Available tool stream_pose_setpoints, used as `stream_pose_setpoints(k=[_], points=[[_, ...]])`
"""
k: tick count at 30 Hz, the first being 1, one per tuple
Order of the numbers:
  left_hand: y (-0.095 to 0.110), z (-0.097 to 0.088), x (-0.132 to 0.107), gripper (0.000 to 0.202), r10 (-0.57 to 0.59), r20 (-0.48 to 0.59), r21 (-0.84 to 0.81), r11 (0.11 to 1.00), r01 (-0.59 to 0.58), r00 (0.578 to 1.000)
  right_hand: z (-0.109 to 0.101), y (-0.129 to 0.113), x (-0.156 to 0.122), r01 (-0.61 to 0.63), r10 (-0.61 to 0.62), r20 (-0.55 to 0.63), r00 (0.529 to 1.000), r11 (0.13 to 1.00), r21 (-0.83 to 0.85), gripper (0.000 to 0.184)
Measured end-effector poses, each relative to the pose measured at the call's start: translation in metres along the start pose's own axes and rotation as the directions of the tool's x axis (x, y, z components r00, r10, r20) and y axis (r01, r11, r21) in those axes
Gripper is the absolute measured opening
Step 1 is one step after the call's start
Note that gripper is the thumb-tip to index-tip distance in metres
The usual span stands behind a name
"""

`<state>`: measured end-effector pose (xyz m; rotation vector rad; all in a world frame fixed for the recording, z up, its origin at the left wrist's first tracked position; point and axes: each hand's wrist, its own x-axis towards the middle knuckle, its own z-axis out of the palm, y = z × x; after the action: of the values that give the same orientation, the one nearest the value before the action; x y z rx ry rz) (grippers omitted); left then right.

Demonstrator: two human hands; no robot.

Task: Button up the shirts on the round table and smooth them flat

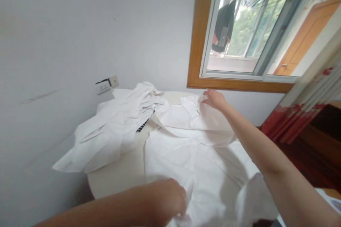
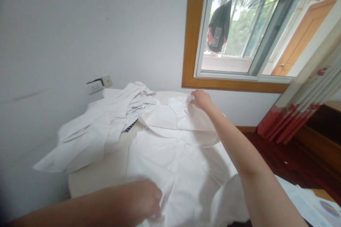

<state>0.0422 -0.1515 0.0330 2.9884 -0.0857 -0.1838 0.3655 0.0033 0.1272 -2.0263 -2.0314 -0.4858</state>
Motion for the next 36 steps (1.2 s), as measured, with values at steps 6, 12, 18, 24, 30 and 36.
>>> stream_pose_setpoints(k=[6, 12, 18, 24, 30, 36], points=[[0.002, -0.046, 0.015, 0.007, -0.017, 0.046, -0.088, 0.996, 0.021, 0.999, 0.031, -0.043, 0.017, -0.002, -0.015, -0.188, 0.982, 0.996, -0.092, 0.035], [-0.077, -0.069, 0.064, 0.026, -0.496, -0.395, 0.031, 0.834, 0.551, 0.773, 0.033, -0.061, -0.021, 0.113, -0.110, 0.083, 0.990, 0.993, -0.021, 0.028], [-0.129, -0.036, 0.069, 0.034, -0.504, -0.297, 0.230, 0.786, 0.573, 0.811, 0.028, -0.050, -0.089, 0.197, -0.260, 0.513, 0.818, 0.965, 0.175, 0.045], [-0.141, -0.041, 0.035, 0.018, -0.420, -0.256, 0.290, 0.826, 0.483, 0.871, 0.023, -0.028, -0.122, 0.214, -0.307, 0.561, 0.769, 0.950, 0.227, 0.064], [-0.142, -0.039, 0.015, 0.013, -0.261, -0.280, 0.339, 0.874, 0.349, 0.924, 0.026, -0.018, -0.137, 0.328, -0.440, 0.466, 0.768, 0.894, 0.304, 0.033], [-0.146, -0.055, 0.009, 0.012, -0.276, -0.401, 0.434, 0.783, 0.446, 0.873, 0.031, 0.001, -0.123, 0.295, -0.311, 0.243, 0.919, 0.950, 0.100, 0.023]])
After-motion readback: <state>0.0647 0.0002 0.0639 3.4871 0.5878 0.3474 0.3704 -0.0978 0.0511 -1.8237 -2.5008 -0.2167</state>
